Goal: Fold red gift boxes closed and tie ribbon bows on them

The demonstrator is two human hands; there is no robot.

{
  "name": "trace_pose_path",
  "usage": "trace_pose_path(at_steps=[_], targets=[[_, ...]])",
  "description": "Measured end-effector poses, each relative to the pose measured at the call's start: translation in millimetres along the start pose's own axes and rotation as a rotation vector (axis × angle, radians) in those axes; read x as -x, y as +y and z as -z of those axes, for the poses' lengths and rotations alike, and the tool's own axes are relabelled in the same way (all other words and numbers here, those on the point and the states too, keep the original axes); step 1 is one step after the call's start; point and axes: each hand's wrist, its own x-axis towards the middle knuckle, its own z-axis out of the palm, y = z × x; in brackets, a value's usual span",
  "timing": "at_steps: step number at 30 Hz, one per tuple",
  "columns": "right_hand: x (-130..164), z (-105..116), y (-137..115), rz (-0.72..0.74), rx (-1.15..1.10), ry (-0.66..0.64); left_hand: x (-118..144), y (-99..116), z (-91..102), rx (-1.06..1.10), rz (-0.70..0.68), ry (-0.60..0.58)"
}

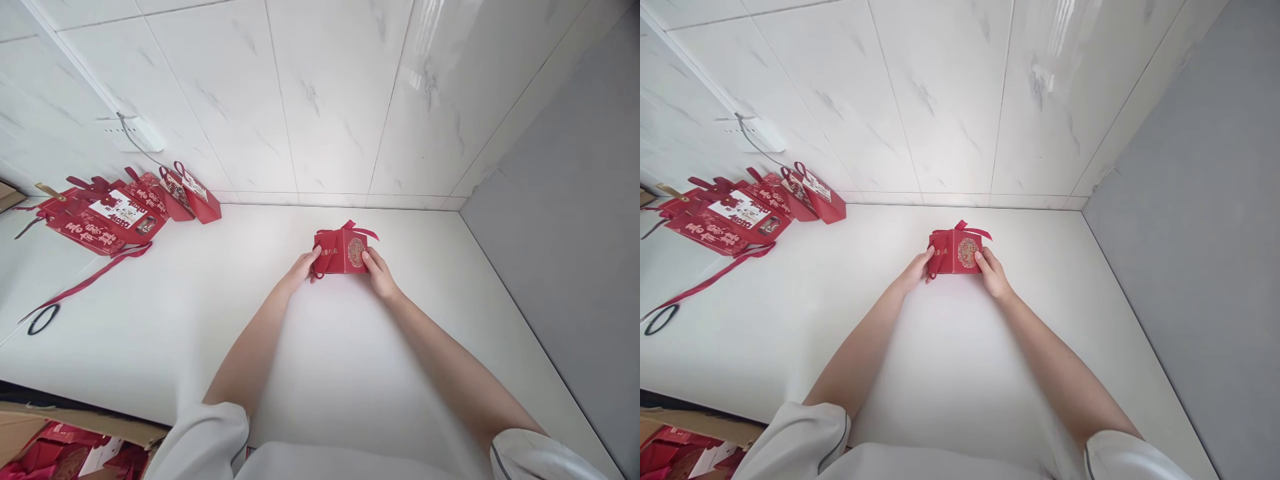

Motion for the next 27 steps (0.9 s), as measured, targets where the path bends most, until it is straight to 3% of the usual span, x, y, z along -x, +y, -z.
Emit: trace_pose_path(at_steps=[4,11,14,18,22,27], targets=[[4.7,-1.2,-4.8,-0.05,-0.044,-0.063,-4.7,-4.6,1.9,-0.045,-0.014,0.08],[6.8,-5.0,-6.2,0.01,-0.027,-0.089,-6.6,-5.0,3.2,-0.036,-0.027,0.132],[4.3,-4.6,-0.3,-0.002,-0.019,-0.047,-5.8,-5.1,5.7,0.015,-0.066,0.117],[-1.1,-1.8,9.4,-0.093,0.02,0.122,-4.5,-5.4,5.6,0.048,-0.146,0.064],[-4.7,0.7,13.3,-0.131,0.065,0.041,-2.8,-5.3,4.0,0.021,-0.218,-0.054],[-2.7,1.3,8.2,-0.122,0.059,-0.011,-2.2,-4.7,4.8,0.047,-0.16,-0.116]])
